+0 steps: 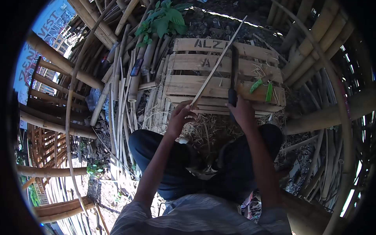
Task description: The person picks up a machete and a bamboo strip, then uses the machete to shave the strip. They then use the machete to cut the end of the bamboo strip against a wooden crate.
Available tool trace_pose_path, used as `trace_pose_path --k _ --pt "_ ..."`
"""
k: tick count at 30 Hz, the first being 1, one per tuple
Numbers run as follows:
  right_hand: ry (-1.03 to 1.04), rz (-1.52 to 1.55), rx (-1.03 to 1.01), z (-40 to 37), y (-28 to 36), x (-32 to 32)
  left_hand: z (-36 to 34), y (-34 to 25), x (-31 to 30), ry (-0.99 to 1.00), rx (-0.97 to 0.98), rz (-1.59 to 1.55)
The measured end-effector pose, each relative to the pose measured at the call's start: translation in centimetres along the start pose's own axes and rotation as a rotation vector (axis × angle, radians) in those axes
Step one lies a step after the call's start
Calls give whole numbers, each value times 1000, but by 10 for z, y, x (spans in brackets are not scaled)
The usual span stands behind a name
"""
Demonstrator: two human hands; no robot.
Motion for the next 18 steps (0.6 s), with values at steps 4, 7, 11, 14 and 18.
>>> trace_pose_path --k 4,7,11,14,18 --pt "51 61 52 6 -4 6 2 14 9 96 -106 -50" --pt "151 3 95 1 -13 12 -3 43 12 168 -194 -97" --pt "183 202 169 -1 -32 23 -20 88 15 327 -347 -234" --pt "183 343 310 7 -66 51 -30 100 23 355 -321 -378" --pt "80 757 271 -4 -57 23 -32 104 33 410 -280 -471"
Point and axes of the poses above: each hand's wrist, its own z-axis towards the middle knuckle, its own x-axis out of the palm, y = z × x, the point moved 6 cm from there along z, towards the middle knuckle, and after that the axes turned 3 degrees about y, right-handed, at the moved point
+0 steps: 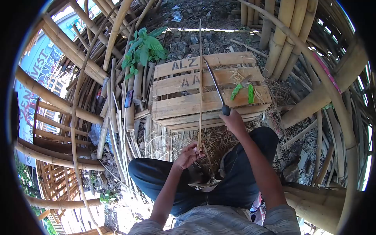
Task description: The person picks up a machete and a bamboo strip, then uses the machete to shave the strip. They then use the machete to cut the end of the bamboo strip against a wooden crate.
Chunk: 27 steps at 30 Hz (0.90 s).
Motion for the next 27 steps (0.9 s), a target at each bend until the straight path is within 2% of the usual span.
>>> trace_pose_path --k 1,3,7,9,13,16,18,24,26,27 --pt "-7 0 -5 -5 6 -5 0 1 1 12 -1 12" --pt "95 386 3 -14 13 -2 -1 1 1 8 1 22" --pt "39 327 -95 -25 24 -1 -5 -1 9 9 -26 85" --pt "-125 209 -247 -36 45 -10 -6 -1 10 25 -19 95" --pt "-36 300 -368 -36 46 -4 -6 2 11 75 10 98" --pt "-1 250 -332 -38 43 3 -5 -1 11 70 11 125" --pt "87 299 -193 -38 36 11 -4 -1 12 68 -5 141" --pt "103 178 -216 -43 39 11 -3 -9 14 20 79 35" --pt "98 137 -219 -45 41 12 -1 -22 13 -34 169 -64" --pt "95 100 -238 -45 42 13 -3 -31 21 -148 198 -37"
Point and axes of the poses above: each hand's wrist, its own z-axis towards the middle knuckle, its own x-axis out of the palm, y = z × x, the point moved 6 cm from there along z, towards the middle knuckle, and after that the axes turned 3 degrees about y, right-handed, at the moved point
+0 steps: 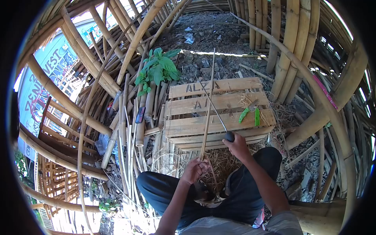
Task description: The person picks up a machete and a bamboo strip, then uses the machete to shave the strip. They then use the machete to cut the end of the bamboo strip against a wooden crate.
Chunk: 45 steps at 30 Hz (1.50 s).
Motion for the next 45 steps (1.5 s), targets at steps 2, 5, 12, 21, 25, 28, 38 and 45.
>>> trace_pose_path --k 2,5,12,21,25,28,38,45 --pt "-3 -61 -25 -1 4 3 5 -10 4 -61 33 53" --pt "17 -148 -52 -2 4 7 17 -21 1 -79 85 61" --pt "8 -376 -228 -3 -4 11 42 -55 23 -192 323 333" --pt "8 -413 -366 -18 21 12 53 -40 20 -290 180 -264" --pt "16 -385 -341 -16 19 9 50 -45 22 -328 298 -166" --pt "22 -401 -347 -17 18 12 37 -70 29 -560 577 414" --pt "171 -382 -412 -27 25 27 35 -86 52 -530 734 552" --pt "172 -466 -449 -30 28 26 38 -78 49 -505 706 550"
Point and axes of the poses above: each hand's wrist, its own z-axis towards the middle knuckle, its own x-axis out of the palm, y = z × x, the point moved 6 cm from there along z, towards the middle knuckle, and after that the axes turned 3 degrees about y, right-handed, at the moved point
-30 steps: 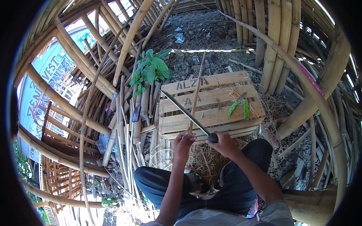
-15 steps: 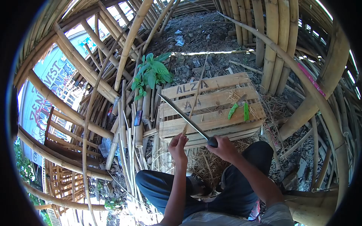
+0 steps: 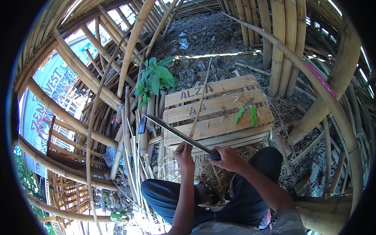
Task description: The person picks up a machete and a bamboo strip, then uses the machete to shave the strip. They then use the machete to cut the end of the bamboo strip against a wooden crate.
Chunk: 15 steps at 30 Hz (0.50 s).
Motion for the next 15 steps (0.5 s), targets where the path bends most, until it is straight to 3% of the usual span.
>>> trace_pose_path --k 15 --pt "-22 -215 59 1 -4 -1 -7 -3 3 -14 1 121"
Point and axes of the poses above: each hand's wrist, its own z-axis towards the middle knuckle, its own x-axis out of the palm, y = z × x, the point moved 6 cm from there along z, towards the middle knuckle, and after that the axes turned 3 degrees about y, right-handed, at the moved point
